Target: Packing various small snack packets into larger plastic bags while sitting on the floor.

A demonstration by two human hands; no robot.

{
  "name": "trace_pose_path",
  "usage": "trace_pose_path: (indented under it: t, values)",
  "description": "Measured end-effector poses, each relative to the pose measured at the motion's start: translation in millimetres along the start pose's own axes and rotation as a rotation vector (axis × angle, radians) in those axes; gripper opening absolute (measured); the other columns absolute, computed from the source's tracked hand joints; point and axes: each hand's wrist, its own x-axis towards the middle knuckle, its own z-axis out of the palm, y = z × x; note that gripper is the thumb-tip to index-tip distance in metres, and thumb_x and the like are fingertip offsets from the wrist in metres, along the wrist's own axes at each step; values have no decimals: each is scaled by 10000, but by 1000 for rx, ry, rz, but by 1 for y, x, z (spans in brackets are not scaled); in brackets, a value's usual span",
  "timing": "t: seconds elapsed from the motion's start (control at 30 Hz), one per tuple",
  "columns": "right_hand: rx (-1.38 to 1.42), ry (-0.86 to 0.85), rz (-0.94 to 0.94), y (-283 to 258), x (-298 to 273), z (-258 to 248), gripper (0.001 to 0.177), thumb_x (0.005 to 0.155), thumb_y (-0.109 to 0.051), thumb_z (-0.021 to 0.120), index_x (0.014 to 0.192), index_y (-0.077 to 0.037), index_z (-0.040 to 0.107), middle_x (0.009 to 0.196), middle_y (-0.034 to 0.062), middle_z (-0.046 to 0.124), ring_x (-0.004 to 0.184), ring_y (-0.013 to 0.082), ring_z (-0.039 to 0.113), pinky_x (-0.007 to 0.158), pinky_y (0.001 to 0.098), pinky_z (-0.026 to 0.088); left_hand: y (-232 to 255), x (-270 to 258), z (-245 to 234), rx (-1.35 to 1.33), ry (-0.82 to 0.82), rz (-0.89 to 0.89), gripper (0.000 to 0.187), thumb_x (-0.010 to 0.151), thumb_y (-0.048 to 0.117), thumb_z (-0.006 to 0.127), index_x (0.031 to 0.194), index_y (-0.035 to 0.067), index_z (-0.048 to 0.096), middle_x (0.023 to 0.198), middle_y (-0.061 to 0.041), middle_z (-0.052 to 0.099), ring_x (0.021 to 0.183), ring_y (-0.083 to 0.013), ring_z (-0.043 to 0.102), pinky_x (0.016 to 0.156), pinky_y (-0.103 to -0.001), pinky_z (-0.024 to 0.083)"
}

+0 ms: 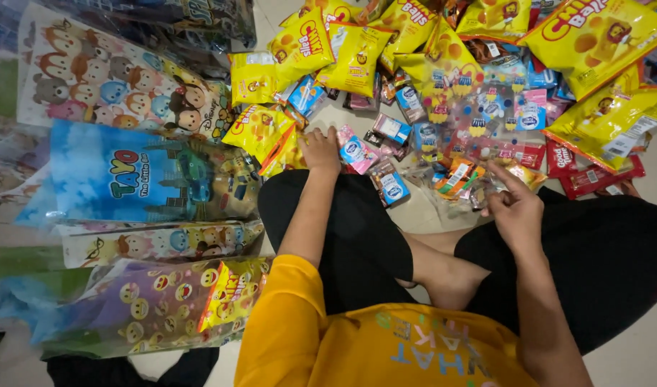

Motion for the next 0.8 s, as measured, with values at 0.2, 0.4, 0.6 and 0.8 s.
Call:
trace_pose_path:
  t: [0.2,0.4,0.6,0.8]
  values:
    - [-4,-10,-41,1,-2,-6,656,864,223,478,1429,-65,645,1269,275,653,601,219,631,602,313,554,-9,0,-7,-62,-110,-77,750,985,152,549,1604,337,168,1622,-163,328,1428,-375,387,1176,-643,125]
    - [-141,-49,30,-37,-7,-3,603,929,157,534,1474,-90,605,1271,89,689,599,64,552,659,221,507,-12,9,5,-41,-171,-175,629,984,308,489,1583,281,298,1486,-38,538,1428,-287,392,1063,-506,303]
    - [-140,-53,30,-23,-3,-3,591,941,154,535,1474,-96,596,1346,97,662,619,89,585,672,237,518,18,-8,15,179,-282,57,378,1011,366,448,1278,317,711,1333,76,682,1349,-193,532,1181,-485,131]
    - [-119,36,15,-25,4,-3,702,833,151,522,1439,-167,678,728,197,652,592,232,664,606,306,542,22,-16,11,-106,-134,22,400,984,103,404,1213,126,731,1232,-37,752,1243,-305,643,1175,-608,84]
